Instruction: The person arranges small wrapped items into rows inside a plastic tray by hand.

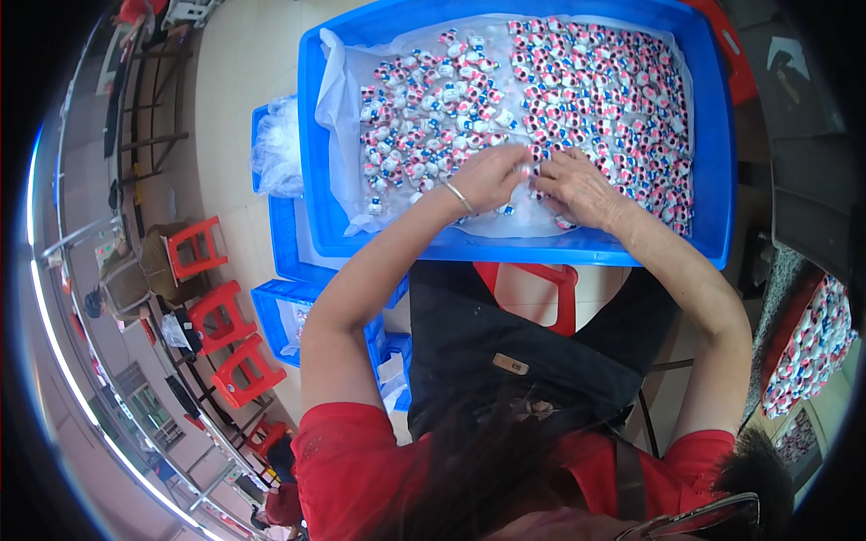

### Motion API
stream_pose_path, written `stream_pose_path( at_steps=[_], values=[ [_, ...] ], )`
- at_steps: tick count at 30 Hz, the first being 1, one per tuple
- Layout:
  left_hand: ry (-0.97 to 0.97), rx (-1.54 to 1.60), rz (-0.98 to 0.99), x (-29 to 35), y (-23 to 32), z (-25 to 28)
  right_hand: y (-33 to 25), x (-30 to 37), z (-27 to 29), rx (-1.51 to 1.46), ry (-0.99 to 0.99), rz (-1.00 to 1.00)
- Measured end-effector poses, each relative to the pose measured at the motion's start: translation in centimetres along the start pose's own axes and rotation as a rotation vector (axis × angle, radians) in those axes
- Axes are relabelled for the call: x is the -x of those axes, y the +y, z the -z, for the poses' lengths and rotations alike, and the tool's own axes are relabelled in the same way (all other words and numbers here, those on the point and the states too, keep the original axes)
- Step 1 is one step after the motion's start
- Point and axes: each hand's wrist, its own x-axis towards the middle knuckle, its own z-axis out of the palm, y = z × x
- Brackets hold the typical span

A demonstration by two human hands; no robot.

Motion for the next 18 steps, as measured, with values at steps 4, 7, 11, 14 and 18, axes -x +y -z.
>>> stream_pose_path(
  at_steps=[4, 7, 11, 14, 18],
  values=[
    [-0.233, 0.328, 0.081, 1.7, -2.0, -2.6, 0.7, 0.8, 1.4, -0.134, 0.125, -0.193],
    [-0.241, 0.296, 0.022, 0.8, -1.6, -4.3, 1.0, 1.5, 2.5, -0.096, 0.099, -0.259],
    [-0.138, -0.084, -0.119, 0.0, -0.5, -5.2, 0.6, 2.5, 2.0, -0.088, 0.097, -0.242],
    [-0.077, -0.096, -0.135, 0.8, -0.6, -5.0, 0.2, 2.2, 2.4, -0.129, 0.036, -0.249],
    [-0.038, -0.138, -0.085, 1.6, -1.0, -0.8, 0.0, 2.6, 3.6, -0.149, 0.084, -0.276]
  ],
)
